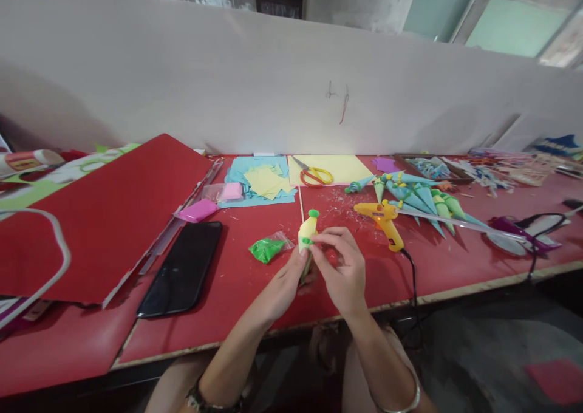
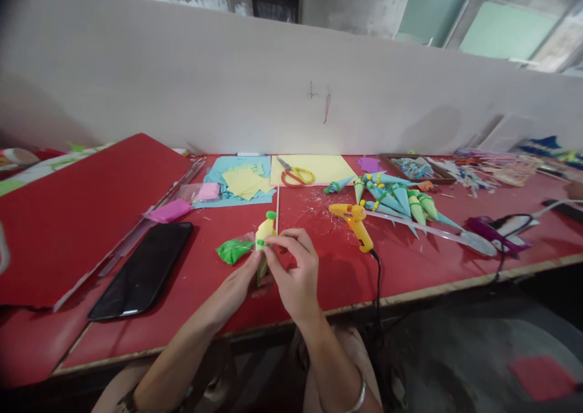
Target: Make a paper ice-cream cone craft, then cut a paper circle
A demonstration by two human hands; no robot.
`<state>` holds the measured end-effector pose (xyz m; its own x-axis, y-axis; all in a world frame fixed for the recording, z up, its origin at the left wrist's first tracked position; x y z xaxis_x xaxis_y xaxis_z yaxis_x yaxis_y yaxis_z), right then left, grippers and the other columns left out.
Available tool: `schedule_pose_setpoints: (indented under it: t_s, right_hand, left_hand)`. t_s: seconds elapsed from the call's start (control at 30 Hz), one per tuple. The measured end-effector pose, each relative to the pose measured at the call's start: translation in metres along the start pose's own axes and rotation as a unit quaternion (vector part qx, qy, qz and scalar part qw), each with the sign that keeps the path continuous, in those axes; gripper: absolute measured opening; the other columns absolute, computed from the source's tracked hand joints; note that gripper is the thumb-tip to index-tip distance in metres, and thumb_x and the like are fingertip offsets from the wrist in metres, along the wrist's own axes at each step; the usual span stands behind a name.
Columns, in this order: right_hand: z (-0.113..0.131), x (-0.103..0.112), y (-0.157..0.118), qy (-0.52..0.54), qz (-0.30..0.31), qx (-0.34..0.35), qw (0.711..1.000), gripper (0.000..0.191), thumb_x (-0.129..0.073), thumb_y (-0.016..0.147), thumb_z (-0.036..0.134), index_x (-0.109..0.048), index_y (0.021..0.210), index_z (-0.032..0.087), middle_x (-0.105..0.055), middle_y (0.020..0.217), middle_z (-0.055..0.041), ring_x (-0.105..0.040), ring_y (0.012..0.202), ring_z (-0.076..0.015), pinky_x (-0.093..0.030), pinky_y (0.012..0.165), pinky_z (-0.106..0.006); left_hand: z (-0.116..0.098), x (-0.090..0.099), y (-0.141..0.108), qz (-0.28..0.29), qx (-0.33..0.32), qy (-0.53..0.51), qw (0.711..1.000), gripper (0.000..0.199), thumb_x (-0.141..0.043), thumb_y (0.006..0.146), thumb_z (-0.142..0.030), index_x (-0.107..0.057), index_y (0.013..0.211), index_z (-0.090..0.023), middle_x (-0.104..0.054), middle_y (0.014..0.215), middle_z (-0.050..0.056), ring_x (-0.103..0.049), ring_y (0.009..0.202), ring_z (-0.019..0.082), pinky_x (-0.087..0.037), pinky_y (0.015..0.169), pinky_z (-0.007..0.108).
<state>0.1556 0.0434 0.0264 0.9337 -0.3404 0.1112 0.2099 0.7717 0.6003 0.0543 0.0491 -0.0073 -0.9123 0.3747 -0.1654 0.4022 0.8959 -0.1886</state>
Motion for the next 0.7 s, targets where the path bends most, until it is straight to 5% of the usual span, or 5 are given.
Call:
schedule_pose_setpoints:
  t_s: [0.7]
  right_hand:
    - [-0.0098,-0.0045,0.0017,0.123,0.006,-0.083,0.989,0.003,-0.056,0.077,0.019,-0.058,0.079,0.02,-0.051,0.086,-0.0019,-0.053,0.08,-0.0133,-0.046,0.067,-0.024]
  left_hand:
    - [0.0057,0.0038,0.0032,0.023,-0.035,0.097,0.994,0.053,-0.033,0.079,-0.062,-0.045,0.108,-0.019,-0.033,0.065,-0.003,-0.033,0.059,0.012,-0.038,0.055,0.026]
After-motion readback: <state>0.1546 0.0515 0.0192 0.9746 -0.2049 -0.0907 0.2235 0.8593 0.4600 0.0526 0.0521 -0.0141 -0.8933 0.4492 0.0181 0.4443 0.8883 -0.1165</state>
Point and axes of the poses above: each hand's wrist, its own y-axis towards the middle knuckle, its own x-axis out of the back of the hand, z = x × y, the point moved 6 cm from there along y, towards the middle knuckle
